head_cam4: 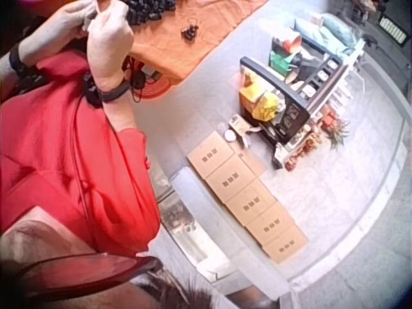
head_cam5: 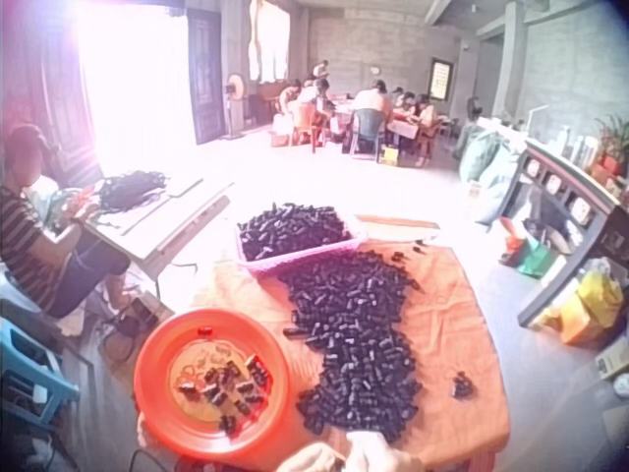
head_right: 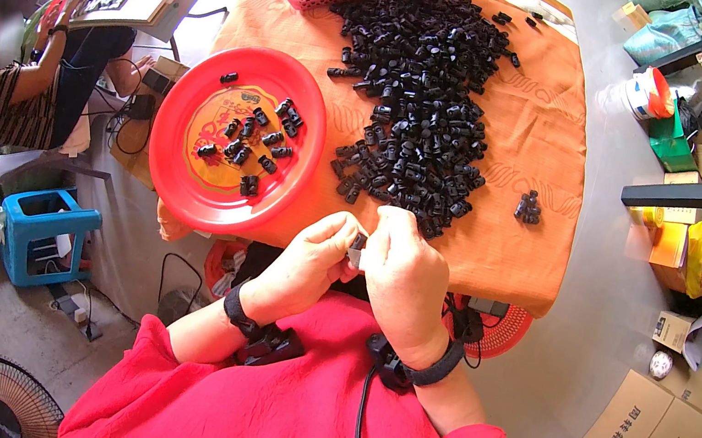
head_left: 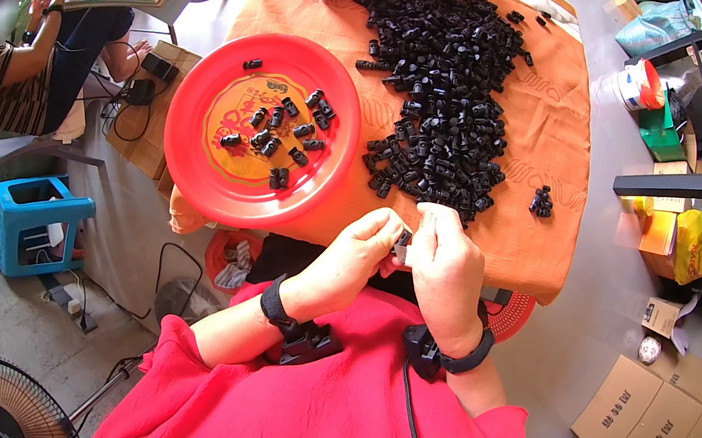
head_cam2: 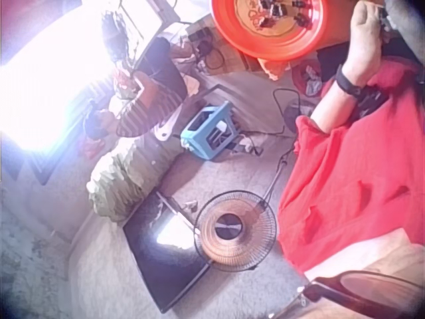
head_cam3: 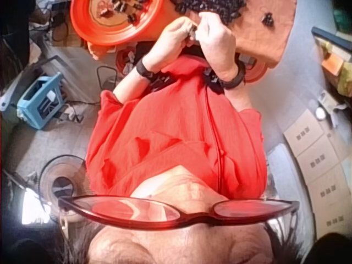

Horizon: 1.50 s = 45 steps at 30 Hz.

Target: Assembling or sorting small black plastic components at a table.

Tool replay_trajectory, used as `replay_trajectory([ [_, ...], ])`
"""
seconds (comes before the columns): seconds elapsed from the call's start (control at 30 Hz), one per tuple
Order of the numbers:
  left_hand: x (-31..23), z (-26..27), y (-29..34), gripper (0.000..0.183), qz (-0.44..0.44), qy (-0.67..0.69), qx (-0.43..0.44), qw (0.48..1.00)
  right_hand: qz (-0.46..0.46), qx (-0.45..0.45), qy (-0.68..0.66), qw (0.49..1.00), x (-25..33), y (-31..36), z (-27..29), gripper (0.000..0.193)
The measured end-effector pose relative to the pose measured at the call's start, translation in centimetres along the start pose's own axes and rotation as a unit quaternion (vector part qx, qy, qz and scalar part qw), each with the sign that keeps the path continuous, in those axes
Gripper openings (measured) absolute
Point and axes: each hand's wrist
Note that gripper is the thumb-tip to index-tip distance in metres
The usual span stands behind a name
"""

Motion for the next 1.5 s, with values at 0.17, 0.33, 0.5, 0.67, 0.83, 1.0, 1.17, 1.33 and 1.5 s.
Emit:
replay_trajectory([
  [0.17,0.0,0.0,0.0,0.019,-0.008,-0.009,0.001,1.000,-0.017,0.013,-0.004,1.000,0.1,0.0,0.0,0.013],
  [0.33,0.2,0.2,-0.1,0.018,-0.017,-0.032,-0.007,0.999,-0.031,0.021,-0.017,0.999,0.0,0.1,-0.1,0.013],
  [0.5,0.1,0.0,0.0,0.018,-0.014,-0.017,-0.003,1.000,-0.028,0.018,-0.022,0.999,0.2,0.0,0.0,0.012],
  [0.67,0.1,0.1,0.0,0.018,-0.017,-0.040,-0.013,0.999,-0.034,0.031,-0.026,0.999,0.1,0.0,-0.1,0.012],
  [0.83,0.3,0.2,-0.1,0.018,-0.028,-0.066,-0.019,0.997,-0.056,0.015,-0.027,0.998,-0.1,0.2,-0.6,0.012],
  [1.0,0.9,0.3,-0.2,0.017,-0.041,-0.016,-0.027,0.999,-0.056,0.001,-0.029,0.998,-0.3,0.3,-1.0,0.014],
  [1.17,0.5,0.0,0.4,0.019,-0.013,-0.021,-0.033,0.999,-0.024,-0.021,-0.009,0.999,-0.7,0.2,-1.2,0.017],
  [1.33,-0.2,0.3,0.8,0.021,0.027,0.024,-0.044,0.998,-0.048,-0.093,-0.102,0.989,-0.5,-0.8,1.3,0.018],
  [1.5,-1.1,0.3,0.5,0.019,0.050,0.089,0.020,0.995,-0.052,-0.034,-0.111,0.992,-0.3,0.0,0.9,0.014],
])
Point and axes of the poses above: each hand's wrist, its own y-axis away from the middle knuckle, its own z-axis out of the back of the hand, x = y × z, and after that the axes turned 2 degrees about -y, right-handed
